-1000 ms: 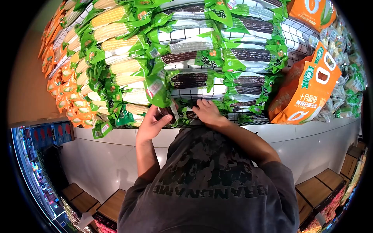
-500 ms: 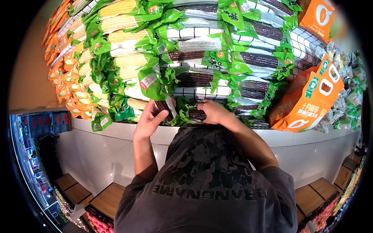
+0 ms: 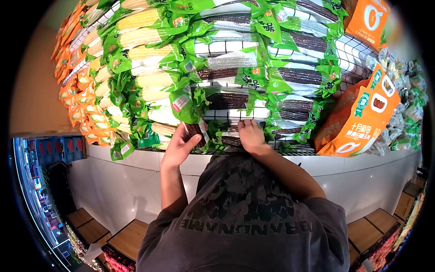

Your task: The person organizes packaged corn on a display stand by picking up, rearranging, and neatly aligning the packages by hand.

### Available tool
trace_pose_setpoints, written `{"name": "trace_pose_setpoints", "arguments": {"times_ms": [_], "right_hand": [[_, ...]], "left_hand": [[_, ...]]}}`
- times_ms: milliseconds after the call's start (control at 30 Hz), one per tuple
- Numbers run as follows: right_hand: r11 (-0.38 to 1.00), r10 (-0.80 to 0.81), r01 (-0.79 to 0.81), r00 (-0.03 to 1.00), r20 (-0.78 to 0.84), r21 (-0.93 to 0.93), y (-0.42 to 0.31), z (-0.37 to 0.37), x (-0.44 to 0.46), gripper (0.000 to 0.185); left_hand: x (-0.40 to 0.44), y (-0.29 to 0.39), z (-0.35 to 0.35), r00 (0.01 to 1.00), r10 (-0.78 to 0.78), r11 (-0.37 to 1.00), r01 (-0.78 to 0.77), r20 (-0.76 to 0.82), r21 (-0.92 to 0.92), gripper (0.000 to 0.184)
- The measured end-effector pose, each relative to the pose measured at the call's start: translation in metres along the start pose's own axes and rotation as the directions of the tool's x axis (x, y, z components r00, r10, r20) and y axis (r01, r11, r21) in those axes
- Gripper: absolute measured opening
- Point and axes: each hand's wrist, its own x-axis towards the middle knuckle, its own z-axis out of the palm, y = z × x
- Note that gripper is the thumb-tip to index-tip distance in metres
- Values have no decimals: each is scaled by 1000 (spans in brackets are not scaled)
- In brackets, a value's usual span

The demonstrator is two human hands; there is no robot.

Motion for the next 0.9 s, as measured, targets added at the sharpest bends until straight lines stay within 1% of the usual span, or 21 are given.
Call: {"name": "trace_pose_setpoints", "arguments": {"times_ms": [67,133,200,233,267,333,367,500,567,600,667,700,833,867,900], "right_hand": [[993,74,-69,996,58,-92,0,-8,1,24],[989,88,-83,995,36,-126,-2,4,2,24],[956,60,-90,992,-113,-278,-7,17,0,25],[947,84,-116,990,-118,-300,-10,24,2,26],[946,83,-118,989,-126,-301,-7,28,2,26],[981,58,-61,998,-20,-182,0,20,-1,25],[984,38,-62,990,-137,-170,2,26,-3,24],[984,43,-74,980,-192,-160,2,25,-4,22],[979,177,-186,978,-110,-79,-3,23,-2,19],[979,181,-190,977,-113,-75,0,25,-2,19],[995,60,-69,992,-111,-77,13,25,1,17],[998,31,-37,994,-101,-58,20,19,3,17],[998,14,-17,998,-58,-55,23,16,6,15],[998,16,-19,998,-61,-54,23,16,5,15],[999,-5,0,995,-97,-51,22,14,3,15]], "left_hand": [[-3,1,1,1000,-16,1000,16,-10,7,47],[-4,1,1,1000,-22,1000,22,-10,13,47],[-5,-1,0,999,-36,999,36,0,17,48],[-5,1,1,999,-35,999,35,1,24,49],[-5,2,1,1000,-27,999,27,2,27,49],[-5,2,2,999,-38,998,37,11,41,50],[-4,1,1,999,-46,998,45,25,42,51],[-3,-1,3,999,-45,998,44,28,42,52],[-3,-2,3,997,-48,998,46,58,35,48],[-3,-1,3,997,-48,998,45,62,39,48],[-3,0,3,997,-56,998,54,60,31,50],[-3,0,3,997,-52,998,50,63,34,50],[-2,0,3,997,-48,998,46,52,33,52],[-2,1,3,997,-49,999,48,59,26,52],[-1,0,3,997,-47,999,45,61,28,52]]}}
